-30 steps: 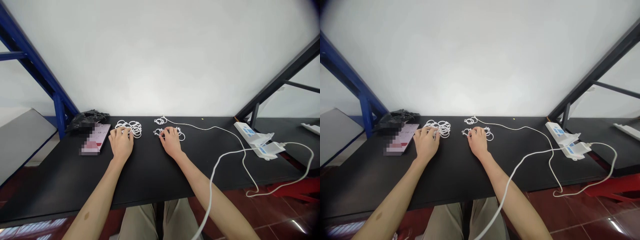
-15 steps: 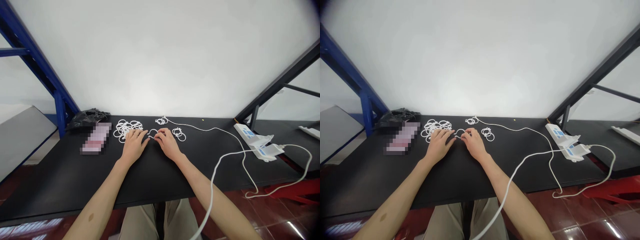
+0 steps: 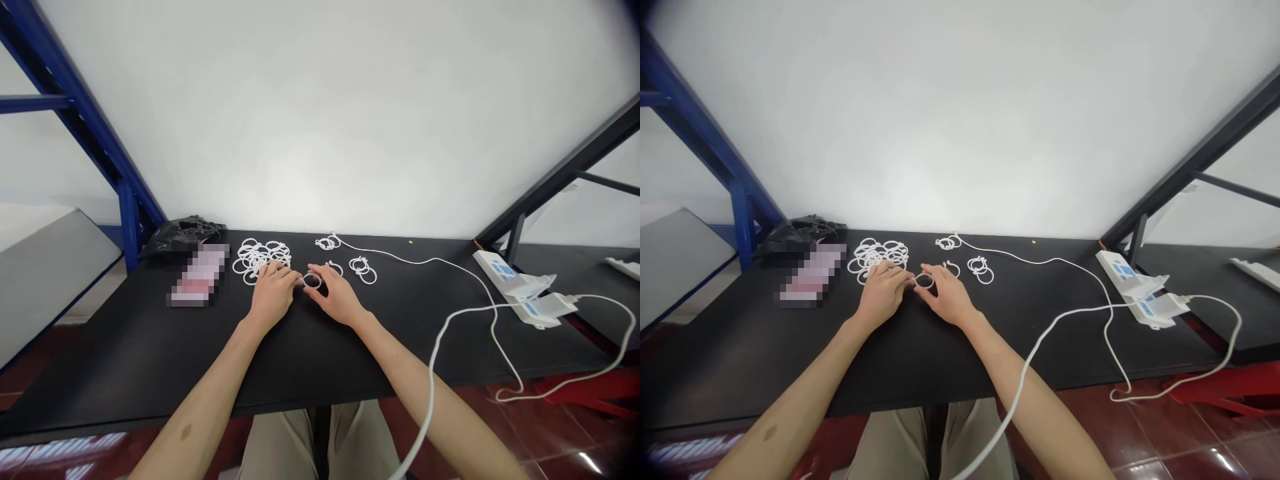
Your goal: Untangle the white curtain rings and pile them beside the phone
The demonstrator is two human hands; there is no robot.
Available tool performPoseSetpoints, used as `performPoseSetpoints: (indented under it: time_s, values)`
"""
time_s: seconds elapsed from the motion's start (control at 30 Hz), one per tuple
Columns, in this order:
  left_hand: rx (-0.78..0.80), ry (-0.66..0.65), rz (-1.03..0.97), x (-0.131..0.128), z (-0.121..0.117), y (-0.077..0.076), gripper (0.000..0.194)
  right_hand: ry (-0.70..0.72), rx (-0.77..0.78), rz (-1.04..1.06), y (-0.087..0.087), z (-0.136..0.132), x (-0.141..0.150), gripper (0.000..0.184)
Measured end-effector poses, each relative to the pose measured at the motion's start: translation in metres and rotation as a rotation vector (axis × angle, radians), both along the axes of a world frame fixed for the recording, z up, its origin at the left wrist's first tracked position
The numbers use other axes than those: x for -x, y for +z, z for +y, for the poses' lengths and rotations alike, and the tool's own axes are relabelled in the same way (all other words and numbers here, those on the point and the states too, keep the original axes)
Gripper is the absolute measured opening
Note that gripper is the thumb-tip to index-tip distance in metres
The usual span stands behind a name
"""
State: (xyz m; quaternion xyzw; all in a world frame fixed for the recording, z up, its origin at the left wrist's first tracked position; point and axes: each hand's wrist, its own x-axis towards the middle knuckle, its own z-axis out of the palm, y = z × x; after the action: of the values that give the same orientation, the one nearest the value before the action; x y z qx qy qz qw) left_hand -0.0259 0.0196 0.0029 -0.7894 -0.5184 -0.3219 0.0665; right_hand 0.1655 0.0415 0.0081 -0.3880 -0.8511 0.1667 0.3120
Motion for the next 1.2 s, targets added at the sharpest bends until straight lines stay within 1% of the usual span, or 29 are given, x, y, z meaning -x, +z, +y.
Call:
performPoseSetpoints:
  time_s: [0.1, 0.27, 0.53, 0.63, 0.73, 0.8, 0.83, 0.93, 1.0, 1.1, 1.2]
  values:
    - [0.014, 0.003, -0.001, -0.002, 0.0, -0.001, 0.017, 0.025, 0.028, 0.002, -0.001, 0.002, -0.001, 0.039]
    - [0.041, 0.008, 0.012, -0.003, 0.0, -0.001, 0.016, 0.041, 0.012, -0.003, -0.003, 0.004, -0.001, 0.039]
    - [0.051, 0.027, 0.023, -0.003, -0.002, 0.0, 0.019, 0.017, -0.004, 0.009, -0.001, 0.002, 0.003, 0.031]
    - [0.042, 0.028, 0.012, -0.004, -0.001, -0.001, 0.018, 0.011, -0.007, 0.016, -0.002, 0.003, 0.002, 0.034]
    - [0.03, 0.042, -0.009, -0.004, 0.0, -0.002, 0.02, -0.021, -0.019, -0.005, -0.002, 0.004, -0.001, 0.048]
    - [0.009, 0.087, -0.037, -0.002, 0.001, -0.001, 0.022, -0.08, -0.052, -0.022, -0.001, 0.006, -0.003, 0.054]
    - [-0.005, 0.127, -0.054, 0.0, 0.002, -0.001, 0.023, -0.126, -0.076, -0.032, 0.0, 0.007, -0.004, 0.053]
    - [-0.035, 0.292, -0.098, 0.01, 0.006, 0.001, 0.026, -0.287, -0.142, -0.098, 0.0, 0.012, -0.008, 0.043]
    - [-0.034, 0.408, -0.124, 0.018, 0.009, 0.002, 0.03, -0.371, -0.151, -0.162, -0.001, 0.015, -0.011, 0.04]
    - [-0.004, 0.539, -0.158, 0.029, 0.015, 0.001, 0.033, -0.414, -0.118, -0.246, -0.004, 0.018, -0.014, 0.039]
    - [0.037, 0.592, -0.165, 0.035, 0.018, -0.002, 0.032, -0.409, -0.087, -0.266, -0.006, 0.018, -0.013, 0.033]
